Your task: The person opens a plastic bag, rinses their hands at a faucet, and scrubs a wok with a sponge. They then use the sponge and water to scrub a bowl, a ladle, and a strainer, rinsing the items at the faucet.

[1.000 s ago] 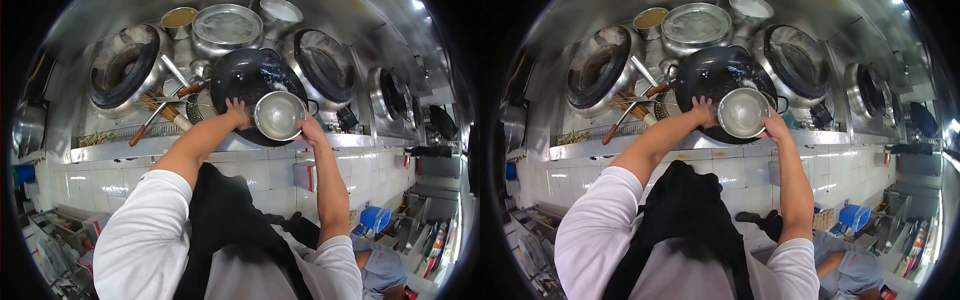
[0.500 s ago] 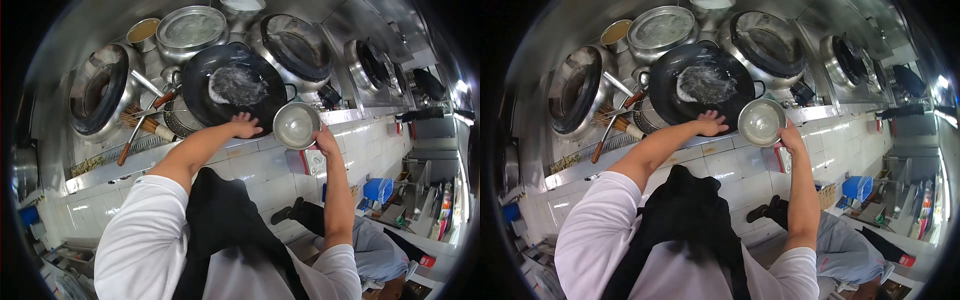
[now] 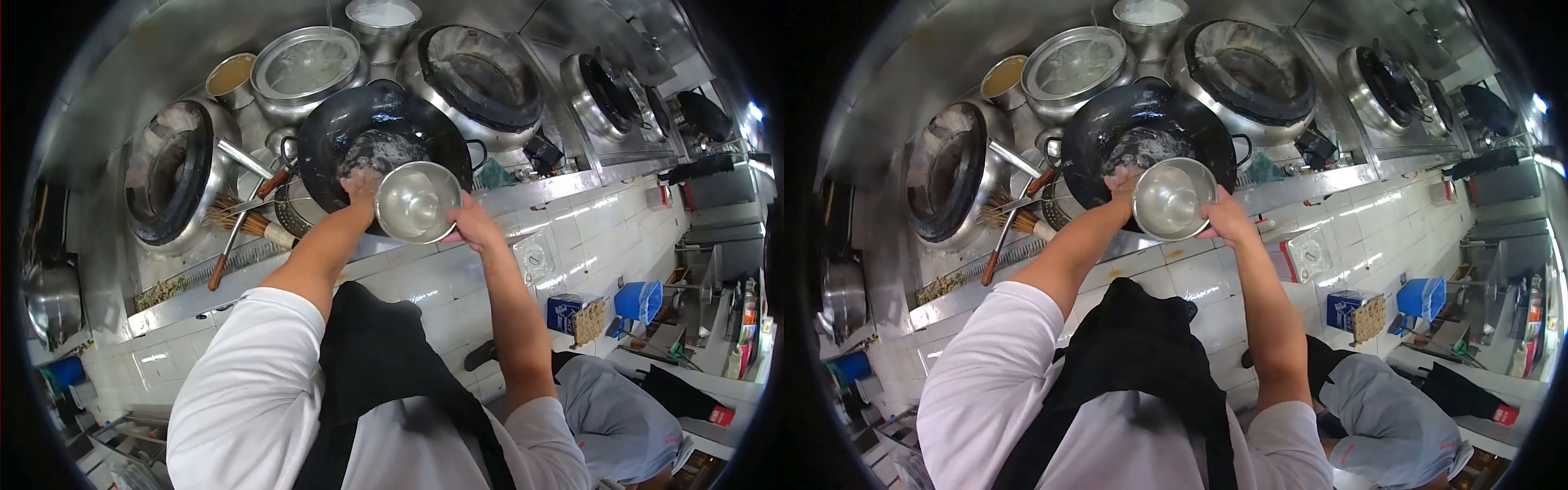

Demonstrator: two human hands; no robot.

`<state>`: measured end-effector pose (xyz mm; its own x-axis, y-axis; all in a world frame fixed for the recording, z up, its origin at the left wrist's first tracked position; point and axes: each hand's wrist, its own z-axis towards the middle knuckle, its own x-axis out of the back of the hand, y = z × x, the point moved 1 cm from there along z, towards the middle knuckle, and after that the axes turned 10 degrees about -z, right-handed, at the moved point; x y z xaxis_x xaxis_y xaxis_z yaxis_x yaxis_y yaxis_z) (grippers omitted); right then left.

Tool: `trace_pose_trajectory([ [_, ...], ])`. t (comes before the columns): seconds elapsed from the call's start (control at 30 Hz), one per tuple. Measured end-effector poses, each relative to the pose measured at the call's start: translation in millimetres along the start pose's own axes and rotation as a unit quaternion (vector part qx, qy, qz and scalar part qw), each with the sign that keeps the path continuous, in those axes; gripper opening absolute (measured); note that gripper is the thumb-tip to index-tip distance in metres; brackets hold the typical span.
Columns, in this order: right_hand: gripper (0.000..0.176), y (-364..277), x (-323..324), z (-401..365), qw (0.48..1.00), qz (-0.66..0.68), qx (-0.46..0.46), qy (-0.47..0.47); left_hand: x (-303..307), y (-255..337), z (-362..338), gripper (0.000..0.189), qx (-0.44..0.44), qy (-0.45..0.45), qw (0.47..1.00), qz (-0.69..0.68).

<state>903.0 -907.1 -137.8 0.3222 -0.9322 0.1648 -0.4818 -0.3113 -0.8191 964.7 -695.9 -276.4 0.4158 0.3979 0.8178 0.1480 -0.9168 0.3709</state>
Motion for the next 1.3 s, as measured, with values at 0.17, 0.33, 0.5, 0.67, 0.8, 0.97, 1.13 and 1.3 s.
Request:
trace_pose_trajectory([
  [0.17,0.063,12,22,-6,1.0,0.019,-0.009,0.018,8,31,0,0.064,-0.242,-0.3,0.884,0.265],
  [0.33,0.064,13,83,-23,0.993,-0.066,-0.047,0.083,9,56,-29,0.074,-0.14,-0.208,0.966,0.064],
  [0.5,0.055,-8,120,-13,0.972,-0.144,-0.091,0.159,-14,126,-15,0.071,-0.091,-0.16,0.978,-0.1],
  [0.67,0.043,-15,158,21,0.963,-0.065,-0.116,0.235,-42,132,21,0.059,-0.361,-0.181,0.91,-0.096],
  [0.8,0.044,-30,163,43,0.972,-0.015,-0.044,0.231,-9,62,6,0.068,-0.12,-0.126,0.985,0.007],
  [0.97,0.041,-65,145,62,0.972,-0.025,-0.04,0.229,34,23,9,0.076,0.015,-0.08,0.997,0.013],
  [1.13,0.048,-75,128,125,0.968,-0.104,-0.042,0.224,44,11,16,0.08,0.038,-0.018,0.997,0.065],
  [1.3,0.06,-102,78,180,0.918,-0.329,0.055,0.217,53,7,22,0.08,-0.011,-0.024,0.997,0.075],
])
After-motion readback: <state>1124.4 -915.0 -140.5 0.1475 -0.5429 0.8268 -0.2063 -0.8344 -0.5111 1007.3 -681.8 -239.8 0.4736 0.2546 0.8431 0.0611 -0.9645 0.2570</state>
